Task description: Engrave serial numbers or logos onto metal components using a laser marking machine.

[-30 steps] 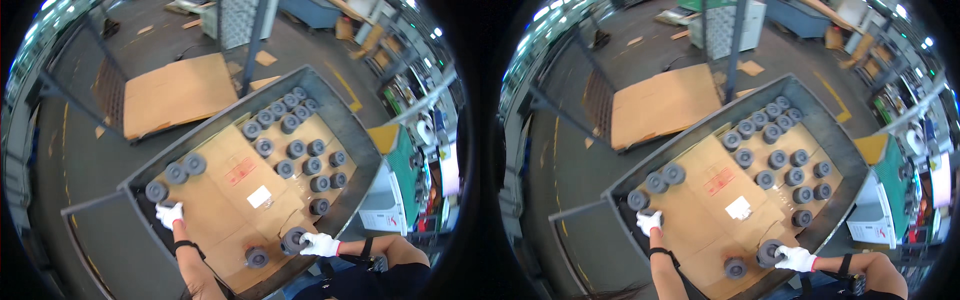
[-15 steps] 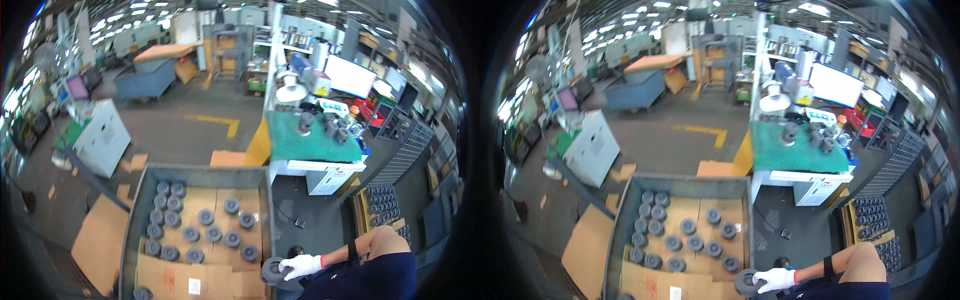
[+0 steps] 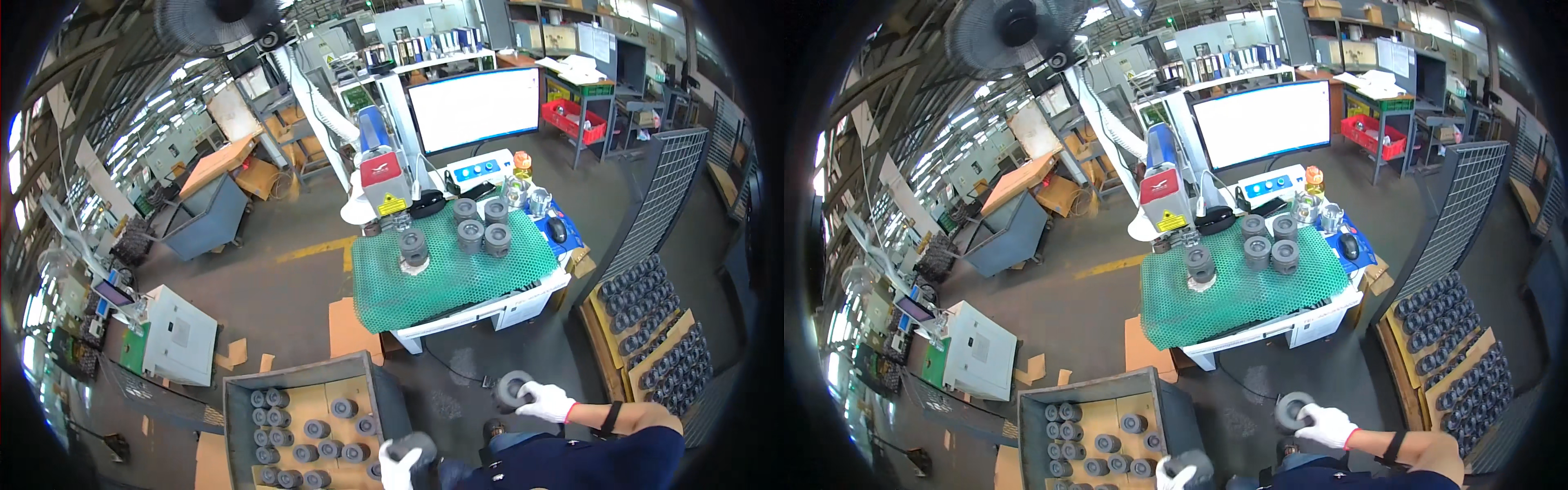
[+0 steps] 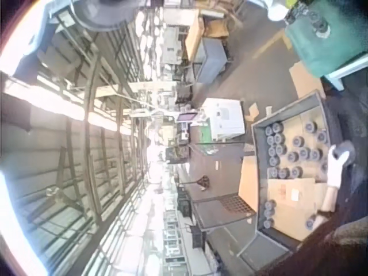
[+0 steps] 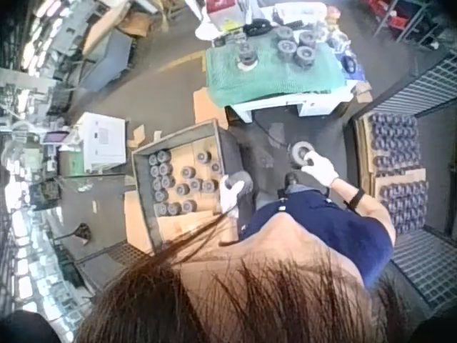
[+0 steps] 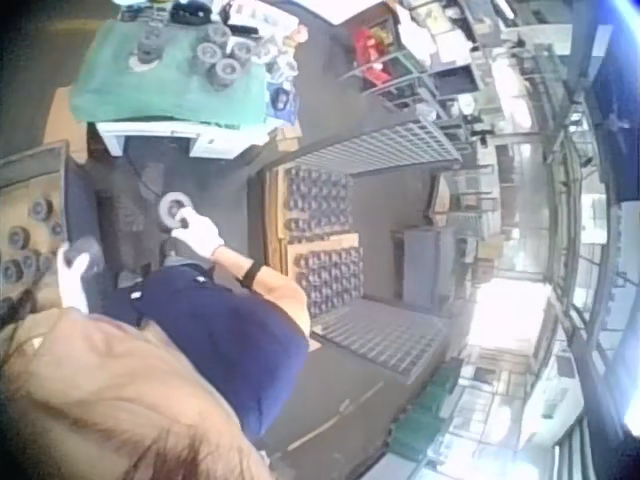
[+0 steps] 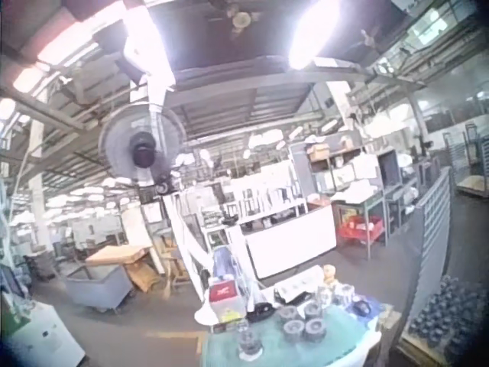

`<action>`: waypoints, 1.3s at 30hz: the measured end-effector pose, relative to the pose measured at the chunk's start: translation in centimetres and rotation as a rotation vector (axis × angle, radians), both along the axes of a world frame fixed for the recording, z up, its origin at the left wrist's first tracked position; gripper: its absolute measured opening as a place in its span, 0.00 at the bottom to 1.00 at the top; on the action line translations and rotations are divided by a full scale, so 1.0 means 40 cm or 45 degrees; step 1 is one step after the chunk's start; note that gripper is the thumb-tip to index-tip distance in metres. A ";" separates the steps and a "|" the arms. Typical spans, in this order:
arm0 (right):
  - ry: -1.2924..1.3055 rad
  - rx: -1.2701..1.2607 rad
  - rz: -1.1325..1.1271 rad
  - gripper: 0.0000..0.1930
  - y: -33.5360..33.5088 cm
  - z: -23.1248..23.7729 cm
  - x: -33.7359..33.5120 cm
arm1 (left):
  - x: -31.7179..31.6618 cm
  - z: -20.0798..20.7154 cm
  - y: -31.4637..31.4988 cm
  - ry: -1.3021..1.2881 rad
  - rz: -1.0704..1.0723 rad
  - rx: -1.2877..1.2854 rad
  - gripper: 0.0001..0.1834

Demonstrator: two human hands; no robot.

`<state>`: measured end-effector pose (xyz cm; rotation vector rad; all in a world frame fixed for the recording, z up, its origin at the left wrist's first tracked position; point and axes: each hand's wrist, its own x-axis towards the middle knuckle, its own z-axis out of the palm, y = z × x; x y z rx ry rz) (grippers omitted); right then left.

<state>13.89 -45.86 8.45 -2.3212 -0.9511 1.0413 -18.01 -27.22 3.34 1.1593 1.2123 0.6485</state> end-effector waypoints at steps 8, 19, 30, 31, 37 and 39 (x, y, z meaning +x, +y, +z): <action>0.150 0.184 -0.759 0.25 -0.084 -0.087 0.155 | 0.615 0.108 0.328 0.493 -0.687 0.877 0.51; 0.384 0.306 -1.463 0.21 0.093 -0.085 0.242 | 1.248 0.077 0.644 0.795 -1.428 1.327 0.49; -0.070 0.281 -1.268 0.22 0.276 -0.071 0.570 | 1.339 0.025 0.743 0.576 -1.787 1.376 0.50; -0.136 0.297 -1.213 0.22 0.293 -0.066 0.631 | 1.342 0.020 0.740 0.433 -1.716 1.495 0.51; -0.402 0.420 -0.768 0.22 0.445 -0.114 0.971 | 1.193 0.030 0.688 0.580 -0.986 1.511 0.40; -0.446 0.447 -0.606 0.22 0.491 -0.124 1.039 | 1.090 0.043 0.635 0.723 -0.798 1.374 0.35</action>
